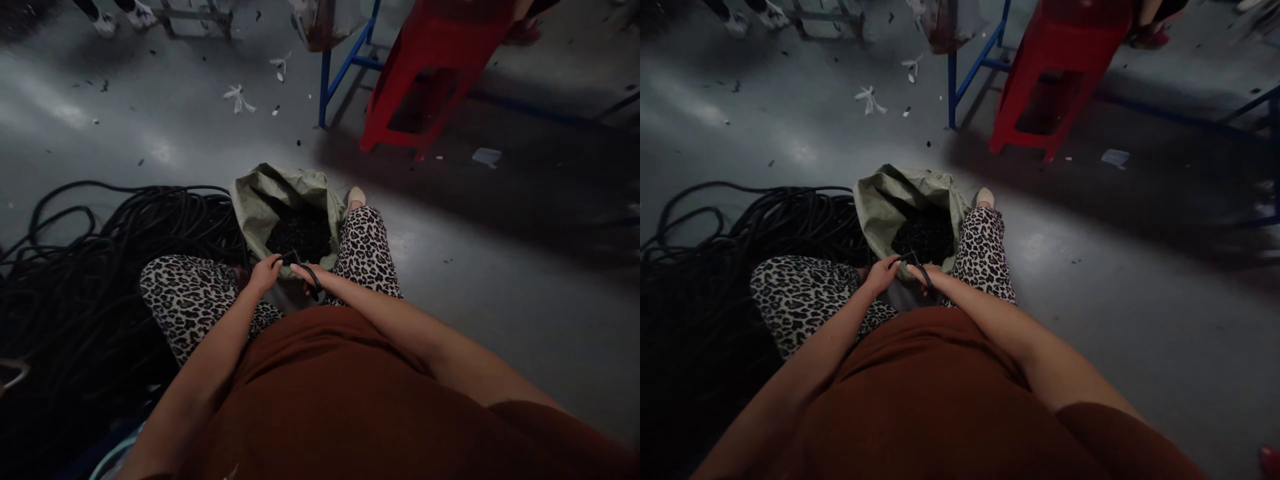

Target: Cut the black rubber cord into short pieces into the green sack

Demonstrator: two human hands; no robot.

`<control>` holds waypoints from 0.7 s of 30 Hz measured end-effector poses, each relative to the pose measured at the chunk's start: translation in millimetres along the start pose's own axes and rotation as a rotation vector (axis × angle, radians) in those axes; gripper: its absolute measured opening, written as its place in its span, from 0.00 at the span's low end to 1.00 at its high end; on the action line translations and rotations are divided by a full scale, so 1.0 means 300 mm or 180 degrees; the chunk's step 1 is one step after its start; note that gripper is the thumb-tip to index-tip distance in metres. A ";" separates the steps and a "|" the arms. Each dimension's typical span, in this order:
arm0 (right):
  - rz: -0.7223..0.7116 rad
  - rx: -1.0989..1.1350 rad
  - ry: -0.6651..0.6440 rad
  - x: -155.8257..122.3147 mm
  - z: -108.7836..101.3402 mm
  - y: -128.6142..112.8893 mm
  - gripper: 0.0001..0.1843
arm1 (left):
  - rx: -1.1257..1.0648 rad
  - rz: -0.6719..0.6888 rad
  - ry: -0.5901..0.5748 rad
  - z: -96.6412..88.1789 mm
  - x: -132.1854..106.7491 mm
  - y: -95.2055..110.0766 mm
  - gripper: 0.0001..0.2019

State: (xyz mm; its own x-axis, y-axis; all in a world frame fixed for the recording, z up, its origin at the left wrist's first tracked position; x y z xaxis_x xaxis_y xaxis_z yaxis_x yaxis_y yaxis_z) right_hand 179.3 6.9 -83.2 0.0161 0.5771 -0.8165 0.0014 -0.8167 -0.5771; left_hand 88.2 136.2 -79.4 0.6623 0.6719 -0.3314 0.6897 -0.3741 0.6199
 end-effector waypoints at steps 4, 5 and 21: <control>-0.0062 -0.0003 0.0003 -0.001 -0.001 -0.009 0.35 | -0.0038 0.0140 -0.0076 0.006 -0.005 0.030 0.16; -0.0068 -0.0029 0.0001 -0.002 -0.001 -0.010 0.36 | -0.0042 0.0163 -0.0090 0.007 -0.006 0.035 0.16; -0.0102 -0.0385 0.0223 0.035 -0.019 0.003 0.30 | 0.0073 0.0185 -0.0372 0.062 0.000 0.023 0.17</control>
State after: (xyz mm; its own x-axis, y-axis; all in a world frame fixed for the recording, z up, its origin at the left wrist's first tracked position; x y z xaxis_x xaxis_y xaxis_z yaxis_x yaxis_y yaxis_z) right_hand 185.0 12.3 -92.3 0.0840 0.6043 -0.7923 0.1235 -0.7953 -0.5935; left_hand 98.4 121.8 -88.1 0.7300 0.5702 -0.3767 0.6548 -0.4257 0.6246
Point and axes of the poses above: each hand's wrist, its own x-axis towards the middle knuckle, its own z-axis out of the palm, y = z × x, the point moved 10 cm from there along x, towards the middle knuckle, and after that the axes turned 3 degrees about -y, right-handed, at the moved point
